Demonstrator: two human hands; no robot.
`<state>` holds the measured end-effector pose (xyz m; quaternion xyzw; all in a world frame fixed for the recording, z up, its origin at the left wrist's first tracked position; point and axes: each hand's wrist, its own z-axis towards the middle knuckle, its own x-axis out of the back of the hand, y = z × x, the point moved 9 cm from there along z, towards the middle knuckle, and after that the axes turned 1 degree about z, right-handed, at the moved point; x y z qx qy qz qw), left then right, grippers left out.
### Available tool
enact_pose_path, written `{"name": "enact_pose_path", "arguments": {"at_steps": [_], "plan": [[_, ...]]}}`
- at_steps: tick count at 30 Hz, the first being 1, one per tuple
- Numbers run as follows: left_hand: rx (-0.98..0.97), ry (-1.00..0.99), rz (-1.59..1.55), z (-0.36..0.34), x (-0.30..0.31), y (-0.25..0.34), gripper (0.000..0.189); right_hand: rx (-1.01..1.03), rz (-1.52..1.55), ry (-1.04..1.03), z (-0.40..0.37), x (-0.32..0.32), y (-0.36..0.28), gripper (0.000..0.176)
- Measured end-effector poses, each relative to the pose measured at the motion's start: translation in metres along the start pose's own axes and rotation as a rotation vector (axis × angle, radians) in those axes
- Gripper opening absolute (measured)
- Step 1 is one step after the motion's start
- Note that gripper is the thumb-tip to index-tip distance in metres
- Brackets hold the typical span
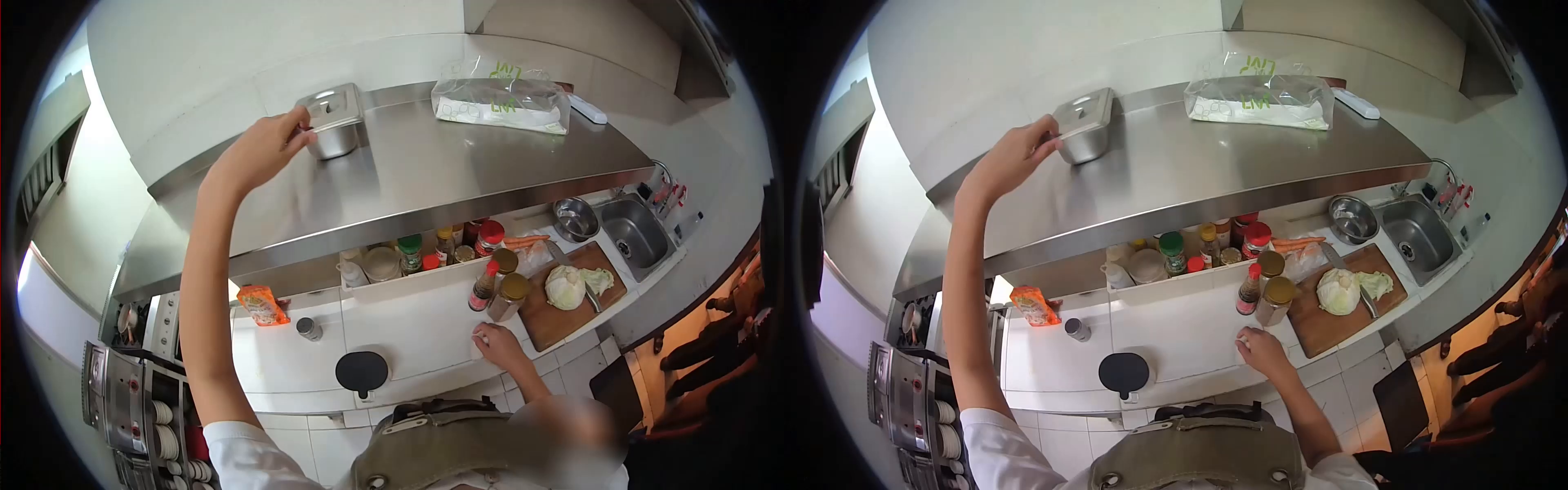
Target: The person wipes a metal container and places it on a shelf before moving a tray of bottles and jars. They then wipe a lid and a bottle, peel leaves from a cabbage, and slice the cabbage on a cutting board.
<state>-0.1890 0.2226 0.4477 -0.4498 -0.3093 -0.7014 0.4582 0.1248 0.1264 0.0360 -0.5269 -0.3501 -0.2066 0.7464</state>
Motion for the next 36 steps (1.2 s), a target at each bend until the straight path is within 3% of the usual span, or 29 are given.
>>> {"name": "enact_pose_path", "arguments": {"at_steps": [1, 6, 7, 9, 10, 12, 15, 16, 19, 20, 21, 24, 26, 28, 30, 34, 36], "plan": [[0.008, -0.002, -0.004, -0.001, -0.001, -0.003, 0.028, 0.001, -0.003, -0.009, -0.009, -0.007, 0.01, 0.017], [0.043, -0.007, -0.086, -0.002, -0.003, -0.005, 0.025, -0.14, 0.225, 0.45, -0.046, 0.016, 0.049, 0.01], [0.028, 0.013, -0.084, -0.003, -0.002, -0.002, 0.025, -0.146, 0.223, 0.443, -0.05, 0.013, 0.055, 0.01], [0.124, -0.077, -0.073, -0.005, -0.01, -0.008, 0.026, -0.226, 0.239, 0.658, -0.064, 0.023, 0.075, 0.012], [0.069, 0.042, -0.073, -0.009, -0.004, -0.002, 0.028, -0.236, 0.237, 0.653, -0.065, 0.022, 0.078, 0.012], [-0.011, 0.224, -0.037, -0.021, 0.011, 0.018, 0.039, -0.433, 0.472, 0.854, -0.078, 0.027, 0.107, 0.012], [-0.183, 0.452, -0.178, -0.059, 0.034, 0.063, 0.041, -0.437, 0.608, 0.996, -0.083, 0.02, 0.137, 0.024], [-0.232, 0.509, -0.287, -0.076, 0.037, 0.073, 0.042, -0.448, 0.603, 1.008, -0.086, 0.021, 0.138, 0.024], [-0.239, 0.55, -0.459, -0.131, 0.016, 0.081, 0.036, -0.26, 0.159, 0.814, -0.072, 0.025, 0.106, 0.046], [-0.179, 0.477, -0.578, -0.144, 0.001, 0.081, 0.034, -0.266, 0.087, 0.677, -0.065, 0.022, 0.099, 0.068], [-0.183, 0.389, -0.59, -0.152, -0.014, 0.085, 0.032, -0.277, 0.083, 0.68, -0.066, 0.024, 0.092, 0.068], [-0.056, 0.216, -0.646, -0.161, -0.06, 0.08, 0.025, -0.259, -0.088, 0.539, -0.051, 0.018, 0.075, 0.095], [-0.008, 0.186, -0.614, -0.17, -0.087, 0.063, 0.024, -0.231, -0.045, 0.596, -0.041, 0.029, 0.077, 0.096], [0.289, 0.148, -0.617, -0.185, -0.121, 0.02, 0.022, -0.197, 0.003, 0.651, -0.028, 0.042, 0.078, 0.097], [0.381, 0.138, -0.645, -0.193, -0.144, -0.002, 0.021, -0.102, 0.022, 0.737, -0.014, 0.061, 0.07, 0.1], [0.564, 0.111, -0.686, -0.206, -0.195, -0.056, 0.021, -0.004, -0.088, 0.697, 0.016, 0.094, 0.038, 0.1], [0.625, 0.084, -0.612, -0.206, -0.216, -0.068, 0.021, 0.061, -0.258, 0.535, 0.035, 0.105, 0.01, 0.099]]}}
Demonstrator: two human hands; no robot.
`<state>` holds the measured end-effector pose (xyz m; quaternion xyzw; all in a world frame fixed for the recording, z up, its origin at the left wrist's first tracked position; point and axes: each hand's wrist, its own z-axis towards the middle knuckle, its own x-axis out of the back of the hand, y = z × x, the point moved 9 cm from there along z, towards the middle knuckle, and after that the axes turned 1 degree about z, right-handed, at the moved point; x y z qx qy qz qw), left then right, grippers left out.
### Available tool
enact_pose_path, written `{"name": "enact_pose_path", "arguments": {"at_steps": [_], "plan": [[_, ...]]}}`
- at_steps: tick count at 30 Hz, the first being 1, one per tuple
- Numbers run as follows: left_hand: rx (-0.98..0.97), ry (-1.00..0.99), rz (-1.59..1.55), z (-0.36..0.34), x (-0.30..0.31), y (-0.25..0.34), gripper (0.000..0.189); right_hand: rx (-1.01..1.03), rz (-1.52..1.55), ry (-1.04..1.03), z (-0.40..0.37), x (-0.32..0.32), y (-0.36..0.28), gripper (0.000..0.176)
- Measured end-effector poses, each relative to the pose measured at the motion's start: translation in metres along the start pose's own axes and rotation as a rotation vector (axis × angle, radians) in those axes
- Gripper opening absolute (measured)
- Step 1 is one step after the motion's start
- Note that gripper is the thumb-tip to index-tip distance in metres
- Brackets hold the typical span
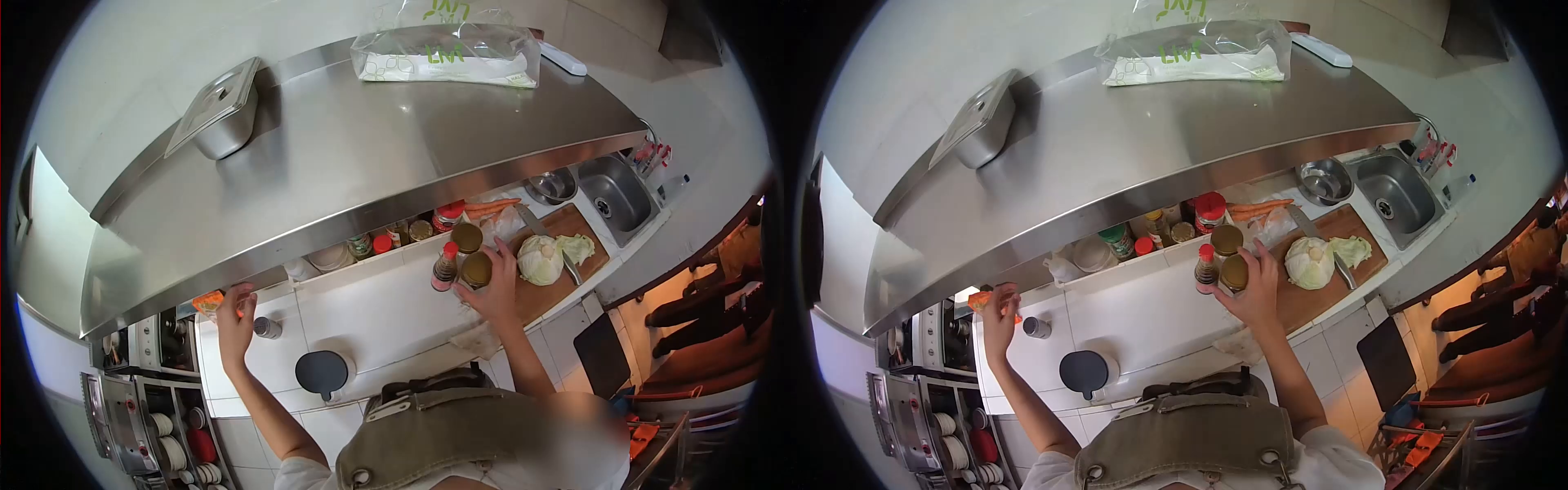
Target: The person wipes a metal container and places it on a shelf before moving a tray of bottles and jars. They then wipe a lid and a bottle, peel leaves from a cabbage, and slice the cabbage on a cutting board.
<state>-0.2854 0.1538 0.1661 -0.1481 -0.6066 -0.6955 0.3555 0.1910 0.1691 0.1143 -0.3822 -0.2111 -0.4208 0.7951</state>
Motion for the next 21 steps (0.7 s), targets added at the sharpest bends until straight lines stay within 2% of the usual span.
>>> {"name": "enact_pose_path", "arguments": {"at_steps": [1, 3, 4, 6, 10, 13, 17, 19, 21], "plan": [[-0.001, -0.004, 0.002, 0.003, -0.005, -0.001, 0.021, -0.005, 0.0, 0.0, 0.012, 0.007, -0.005, 0.099], [-0.064, -0.028, 0.054, 0.006, -0.018, 0.007, 0.021, -0.067, 0.062, -0.243, 0.025, -0.007, -0.006, 0.094], [-0.059, -0.043, 0.012, 0.008, -0.026, 0.008, 0.021, -0.071, 0.06, -0.244, 0.024, -0.008, -0.003, 0.094], [-0.088, -0.074, 0.027, 0.008, -0.039, 0.026, 0.022, -0.284, 0.156, -0.383, 0.019, -0.025, 0.022, 0.088], [-0.143, -0.174, -0.049, 0.004, -0.081, 0.066, 0.023, -0.285, 0.173, -0.381, 0.023, 0.002, 0.022, 0.084], [-0.207, -0.309, -0.203, -0.002, -0.136, 0.102, 0.026, -0.376, 0.209, -0.266, 0.034, 0.029, 0.038, 0.081], [-0.275, -0.509, -0.351, -0.017, -0.245, 0.132, 0.046, -0.356, 0.077, -0.163, 0.049, 0.043, 0.059, 0.076], [-0.412, -0.407, -0.38, -0.025, -0.289, 0.142, 0.059, -0.414, 0.092, -0.219, 0.05, 0.031, 0.078, 0.075], [-0.406, -0.376, -0.434, -0.035, -0.328, 0.142, 0.061, -0.364, 0.118, -0.218, 0.049, 0.021, 0.09, 0.074]]}}
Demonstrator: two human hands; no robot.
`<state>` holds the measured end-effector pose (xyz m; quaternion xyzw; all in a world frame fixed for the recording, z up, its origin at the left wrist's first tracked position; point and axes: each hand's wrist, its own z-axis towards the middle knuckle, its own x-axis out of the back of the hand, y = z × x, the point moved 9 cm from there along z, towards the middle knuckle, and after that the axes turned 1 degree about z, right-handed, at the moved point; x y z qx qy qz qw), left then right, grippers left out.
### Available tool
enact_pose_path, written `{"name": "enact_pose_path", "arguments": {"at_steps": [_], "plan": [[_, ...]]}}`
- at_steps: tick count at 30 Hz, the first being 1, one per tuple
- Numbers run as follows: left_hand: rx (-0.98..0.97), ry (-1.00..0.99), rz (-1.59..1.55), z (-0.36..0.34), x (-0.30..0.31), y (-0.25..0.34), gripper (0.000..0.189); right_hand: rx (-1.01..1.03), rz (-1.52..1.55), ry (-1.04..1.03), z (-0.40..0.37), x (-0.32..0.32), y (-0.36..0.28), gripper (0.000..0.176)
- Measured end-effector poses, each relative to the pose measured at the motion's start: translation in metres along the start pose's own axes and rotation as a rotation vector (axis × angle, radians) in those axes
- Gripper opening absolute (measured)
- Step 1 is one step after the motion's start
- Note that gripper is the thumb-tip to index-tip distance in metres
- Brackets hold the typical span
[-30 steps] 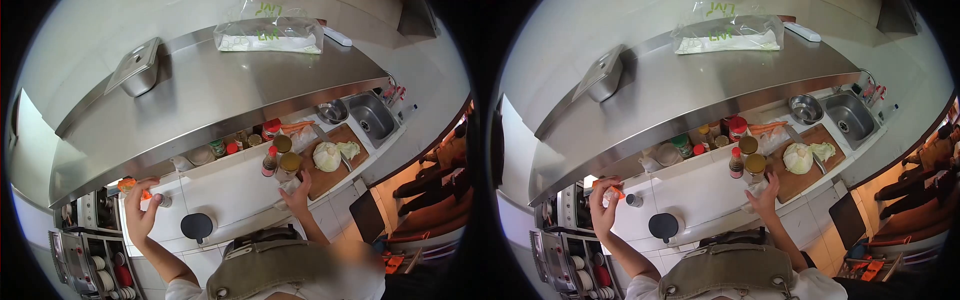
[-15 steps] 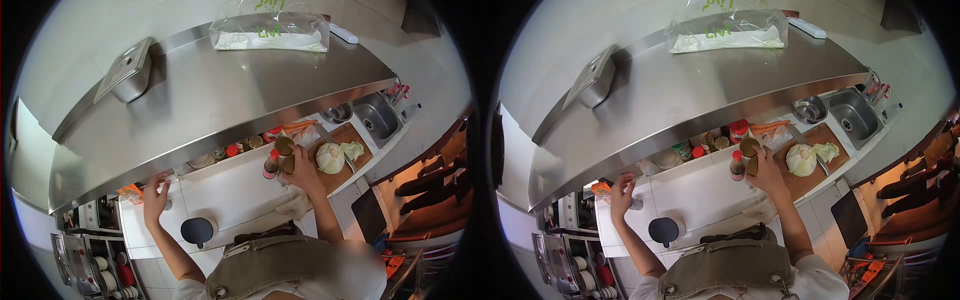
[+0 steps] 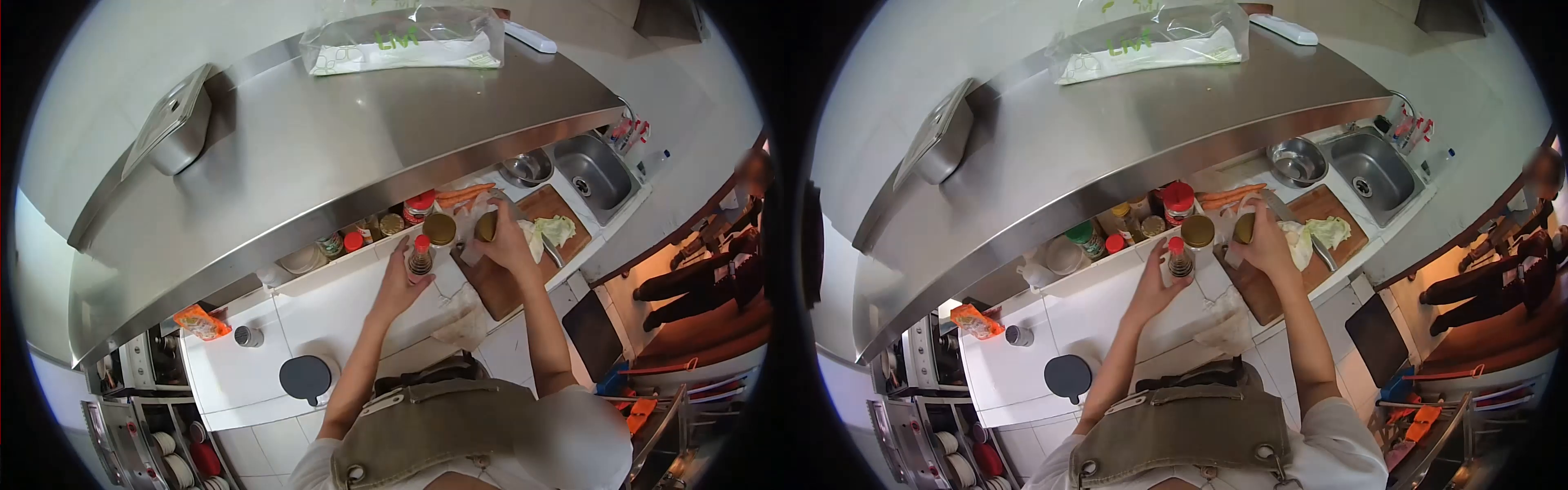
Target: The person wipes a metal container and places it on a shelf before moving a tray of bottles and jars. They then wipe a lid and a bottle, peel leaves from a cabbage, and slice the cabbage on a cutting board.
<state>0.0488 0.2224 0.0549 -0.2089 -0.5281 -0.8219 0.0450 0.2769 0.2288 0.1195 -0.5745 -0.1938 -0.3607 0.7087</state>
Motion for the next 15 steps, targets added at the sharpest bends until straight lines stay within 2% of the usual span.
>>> {"name": "enact_pose_path", "arguments": {"at_steps": [2, 4, 6, 8, 10, 12, 14, 15], "plan": [[-0.011, 0.039, -0.046, -0.002, -0.014, -0.01, 0.064, 0.057, -0.018, -0.006, 0.002, -0.005, -0.004, 0.073], [0.09, 0.032, 0.14, -0.008, -0.024, -0.023, 0.06, 0.035, 0.002, -0.033, 0.006, -0.003, 0.0, 0.073], [0.059, 0.046, 0.098, -0.014, -0.028, -0.018, 0.056, 0.047, -0.042, -0.017, 0.009, -0.006, 0.009, 0.076], [0.132, -0.132, -0.112, -0.021, -0.047, -0.001, 0.052, 0.062, -0.106, 0.001, 0.015, -0.005, 0.015, 0.073], [0.132, -0.182, -0.135, -0.028, -0.059, 0.009, 0.051, 0.085, -0.167, 0.019, 0.017, -0.002, 0.015, 0.071], [0.144, -0.316, -0.18, -0.036, -0.08, 0.011, 0.053, 0.16, -0.301, 0.019, 0.015, -0.003, 0.006, 0.072], [0.125, -0.34, -0.184, -0.04, -0.09, 0.009, 0.054, 0.158, -0.36, 0.03, 0.012, -0.005, -0.002, 0.073], [0.056, -0.318, -0.192, -0.04, -0.09, 0.014, 0.056, 0.147, -0.422, 0.046, 0.011, -0.005, -0.007, 0.073]]}}
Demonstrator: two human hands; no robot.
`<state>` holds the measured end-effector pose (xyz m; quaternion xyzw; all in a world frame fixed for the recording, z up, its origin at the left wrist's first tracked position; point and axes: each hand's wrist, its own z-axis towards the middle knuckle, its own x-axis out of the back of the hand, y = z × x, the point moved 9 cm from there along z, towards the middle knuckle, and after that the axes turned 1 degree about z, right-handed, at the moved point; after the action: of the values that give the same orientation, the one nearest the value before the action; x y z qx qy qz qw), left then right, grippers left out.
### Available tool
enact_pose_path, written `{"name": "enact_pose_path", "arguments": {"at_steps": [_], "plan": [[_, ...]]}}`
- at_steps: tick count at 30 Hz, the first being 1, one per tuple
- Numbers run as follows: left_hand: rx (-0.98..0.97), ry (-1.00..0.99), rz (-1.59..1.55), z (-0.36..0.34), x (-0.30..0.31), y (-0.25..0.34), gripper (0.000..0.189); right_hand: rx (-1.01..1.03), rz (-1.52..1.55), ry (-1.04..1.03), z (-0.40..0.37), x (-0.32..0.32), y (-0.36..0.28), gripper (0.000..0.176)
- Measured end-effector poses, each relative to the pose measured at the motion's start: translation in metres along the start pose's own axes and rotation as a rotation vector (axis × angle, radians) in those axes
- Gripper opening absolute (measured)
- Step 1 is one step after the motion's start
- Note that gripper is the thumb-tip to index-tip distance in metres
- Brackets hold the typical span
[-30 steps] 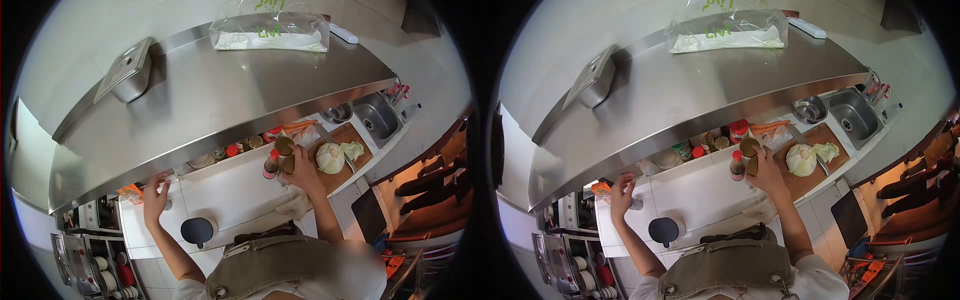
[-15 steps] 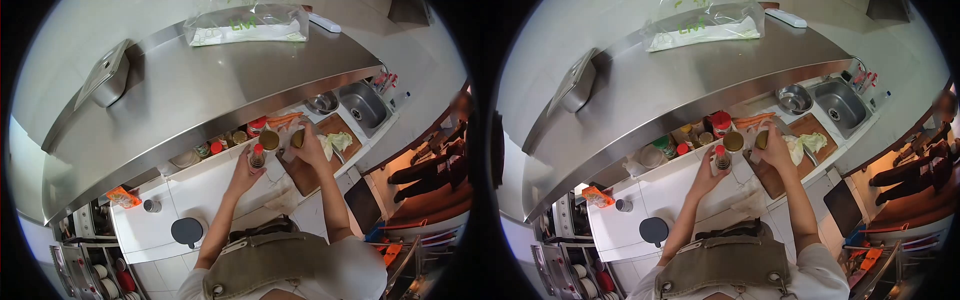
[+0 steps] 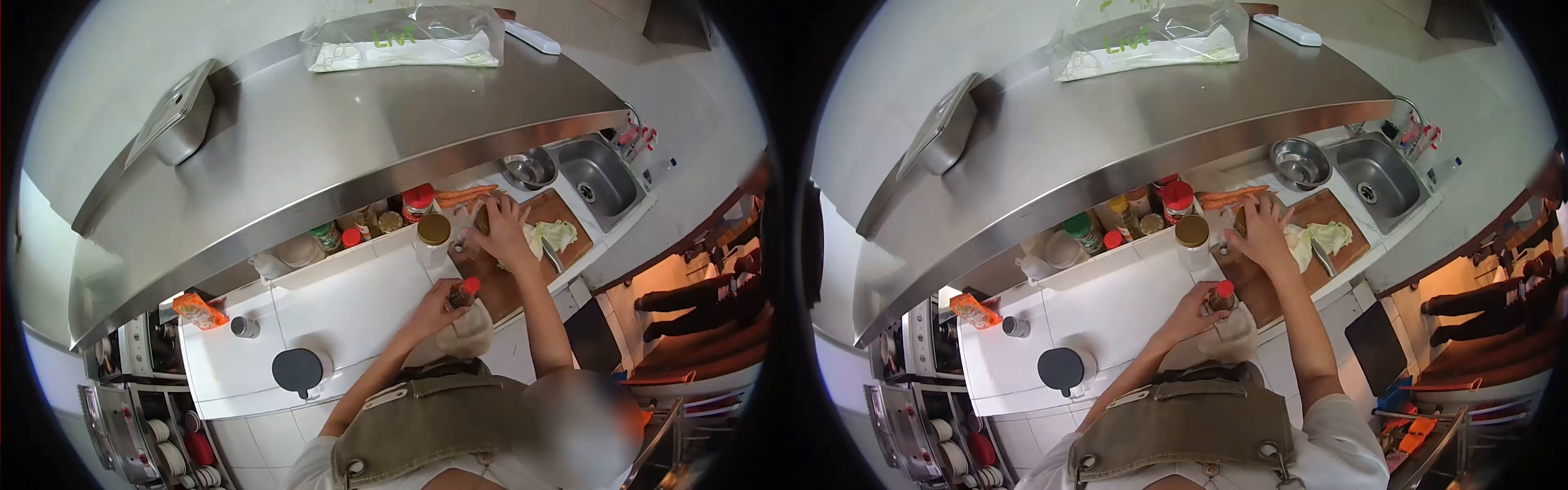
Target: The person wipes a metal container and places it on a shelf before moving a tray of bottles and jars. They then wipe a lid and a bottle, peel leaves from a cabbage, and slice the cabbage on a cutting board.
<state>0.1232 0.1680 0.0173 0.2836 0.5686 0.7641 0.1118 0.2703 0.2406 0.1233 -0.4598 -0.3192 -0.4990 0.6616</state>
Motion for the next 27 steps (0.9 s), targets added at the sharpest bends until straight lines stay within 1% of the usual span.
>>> {"name": "enact_pose_path", "arguments": {"at_steps": [1, 3, 4, 5, 6, 7, 8, 9, 11, 12, 13, 15, 16, 17, 18, 19, 20, 21, 22, 23, 24, 25, 26, 27], "plan": [[-0.072, 0.015, 0.004, 0.0, 0.0, 0.004, 0.059, 0.009, 0.004, -0.003, 0.002, 0.002, -0.006, 0.073], [-0.026, -0.002, -0.007, -0.006, 0.001, -0.002, 0.061, 0.194, 0.037, 0.124, 0.004, 0.016, -0.034, 0.069], [-0.094, 0.058, 0.066, -0.009, 0.008, 0.005, 0.058, 0.197, 0.041, 0.12, 0.006, 0.011, -0.038, 0.069], [-0.161, 0.117, 0.14, -0.013, 0.014, 0.012, 0.055, 0.316, 0.123, 0.081, 0.006, 0.002, -0.052, 0.067], [-0.158, 0.119, 0.141, -0.017, 0.017, 0.013, 0.055, 0.434, 0.205, 0.044, 0.005, -0.005, -0.065, 0.066], [-0.106, 0.231, 0.212, -0.025, 0.029, 0.012, 0.053, 0.429, 0.205, 0.042, 0.007, -0.011, -0.069, 0.066], [-0.051, 0.339, 0.279, -0.035, 0.036, 0.01, 0.051, 0.439, 0.226, -0.011, 0.006, -0.02, -0.074, 0.066], [-0.048, 0.334, 0.273, -0.044, 0.031, 0.002, 0.051, 0.45, 0.246, -0.065, 0.005, -0.029, -0.077, 0.066], [-0.431, -0.284, 0.743, -0.071, -0.047, -0.002, 0.047, 0.442, 0.251, -0.083, 0.004, -0.037, -0.078, 0.066], [-0.473, -0.301, 0.654, -0.078, -0.058, 0.008, 0.041, 0.431, 0.246, -0.132, 0.005, -0.041, -0.078, 0.065], [-0.462, -0.297, 0.644, -0.076, -0.07, 0.007, 0.041, 0.424, 0.241, -0.183, 0.005, -0.045, -0.079, 0.064], [-0.63, -0.259, 0.788, -0.07, -0.089, 0.013, 0.03, 0.422, 0.248, -0.169, 0.008, -0.039, -0.08, 0.062], [-0.624, -0.262, 0.781, -0.067, -0.089, 0.012, 0.03, 0.414, 0.252, -0.142, 0.008, -0.03, -0.081, 0.061], [-0.499, -0.305, 0.733, -0.058, -0.088, 0.002, 0.031, 0.41, 0.251, -0.149, 0.007, -0.021, -0.081, 0.061], [-0.376, -0.344, 0.685, -0.053, -0.088, -0.008, 0.032, 0.39, 0.327, -0.122, 0.008, -0.001, -0.081, 0.06], [-0.375, -0.34, 0.681, -0.053, -0.089, -0.012, 0.032, 0.373, 0.404, -0.094, 0.01, 0.018, -0.08, 0.058], [-0.371, -0.385, 0.664, -0.055, -0.091, -0.02, 0.032, 0.408, 0.41, -0.017, 0.008, 0.038, -0.077, 0.057], [-0.366, -0.429, 0.649, -0.059, -0.092, -0.025, 0.033, 0.409, 0.41, -0.019, 0.004, 0.053, -0.072, 0.057], [-0.365, -0.428, 0.65, -0.064, -0.088, -0.024, 0.033, 0.346, 0.391, -0.047, 0.001, 0.066, -0.063, 0.056], [-0.381, -0.359, 0.573, -0.069, -0.078, -0.017, 0.029, 0.285, 0.372, -0.075, -0.004, 0.076, -0.054, 0.055], [-0.396, -0.286, 0.497, -0.075, -0.065, -0.01, 0.026, 0.292, 0.374, -0.077, -0.012, 0.087, -0.049, 0.055], [-0.391, -0.277, 0.501, -0.085, -0.056, -0.005, 0.026, 0.237, 0.355, -0.111, -0.021, 0.091, -0.041, 0.055], [-0.272, -0.163, 0.457, -0.09, -0.033, -0.006, 0.026, 0.185, 0.335, -0.145, -0.03, 0.091, -0.031, 0.055], [-0.154, -0.043, 0.412, -0.097, -0.01, -0.009, 0.025, 0.203, 0.342, -0.149, -0.039, 0.09, -0.027, 0.055]]}}
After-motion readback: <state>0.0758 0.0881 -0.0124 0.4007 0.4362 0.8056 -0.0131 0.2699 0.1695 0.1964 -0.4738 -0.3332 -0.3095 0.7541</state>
